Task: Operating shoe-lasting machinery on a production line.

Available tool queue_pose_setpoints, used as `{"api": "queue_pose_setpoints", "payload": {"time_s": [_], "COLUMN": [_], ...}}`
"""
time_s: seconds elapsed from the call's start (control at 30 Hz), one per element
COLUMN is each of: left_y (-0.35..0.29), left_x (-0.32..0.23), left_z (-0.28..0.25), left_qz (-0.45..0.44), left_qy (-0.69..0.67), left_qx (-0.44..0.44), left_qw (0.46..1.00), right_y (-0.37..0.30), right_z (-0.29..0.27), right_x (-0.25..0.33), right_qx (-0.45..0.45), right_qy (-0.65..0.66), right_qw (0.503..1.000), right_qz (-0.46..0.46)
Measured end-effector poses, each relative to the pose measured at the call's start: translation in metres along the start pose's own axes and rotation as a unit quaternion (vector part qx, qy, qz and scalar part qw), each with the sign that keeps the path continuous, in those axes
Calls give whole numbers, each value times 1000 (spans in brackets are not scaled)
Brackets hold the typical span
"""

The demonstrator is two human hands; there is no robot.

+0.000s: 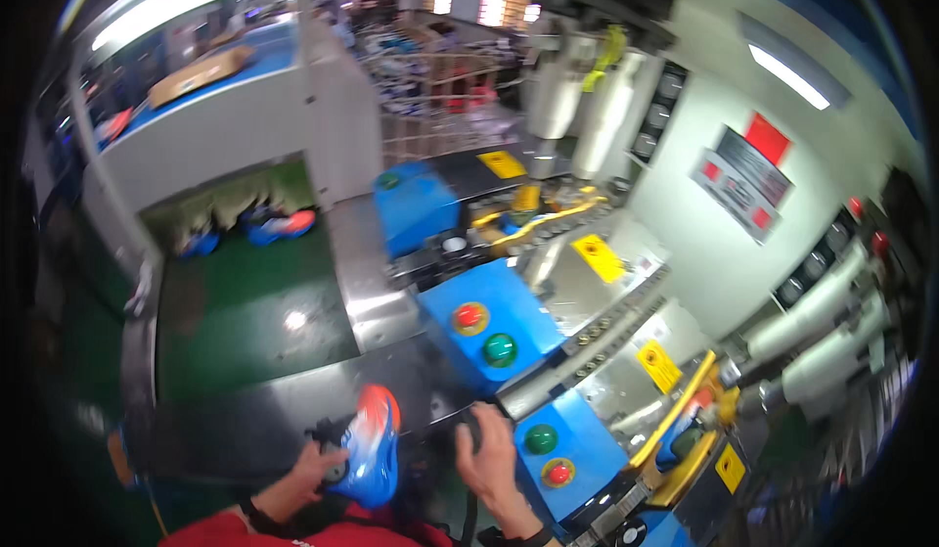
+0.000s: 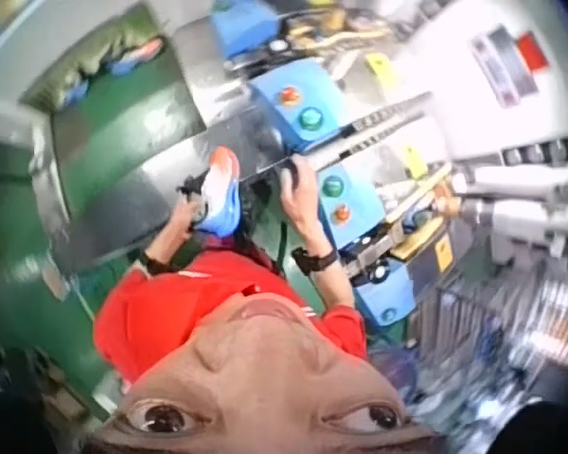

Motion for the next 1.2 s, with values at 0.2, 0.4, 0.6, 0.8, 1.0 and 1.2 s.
{"api": "queue_pose_setpoints", "payload": {"time_s": [0.2, 0.4, 0.6, 0.8, 1.0, 1.2], "left_y": [60, 140, 114, 107, 129, 130], "left_x": [31, 25, -57, -139, -160, -127], "left_z": [-107, -156, -275, -510, -627, -641], "left_qz": [217, 149, 127, 144, 119, 89], "left_qy": [301, 439, 448, 571, 673, 584], "left_qx": [-134, -128, -91, -333, -428, -449], "left_qw": [919, 877, 880, 737, 592, 671], "right_y": [55, 90, 181, 308, 520, 676], "right_z": [-17, -15, 98, 223, 476, 685], "right_x": [181, 341, 367, 334, 204, 131], "right_qx": [158, 221, 84, 279, 374, 412], "right_qy": [223, 83, 76, 64, -223, -350], "right_qw": [929, 830, 835, 903, 881, 797], "right_qz": [-250, -505, -538, -319, -185, -268]}}
Point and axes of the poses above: each hand's wrist, its own y-axis towards the middle knuckle, its own z-axis out of the palm, x = y × z, the point moved 1 cm from there along y, towards the middle knuckle, and after that the axes turned 12 degrees about x, right-handed, at the moved point
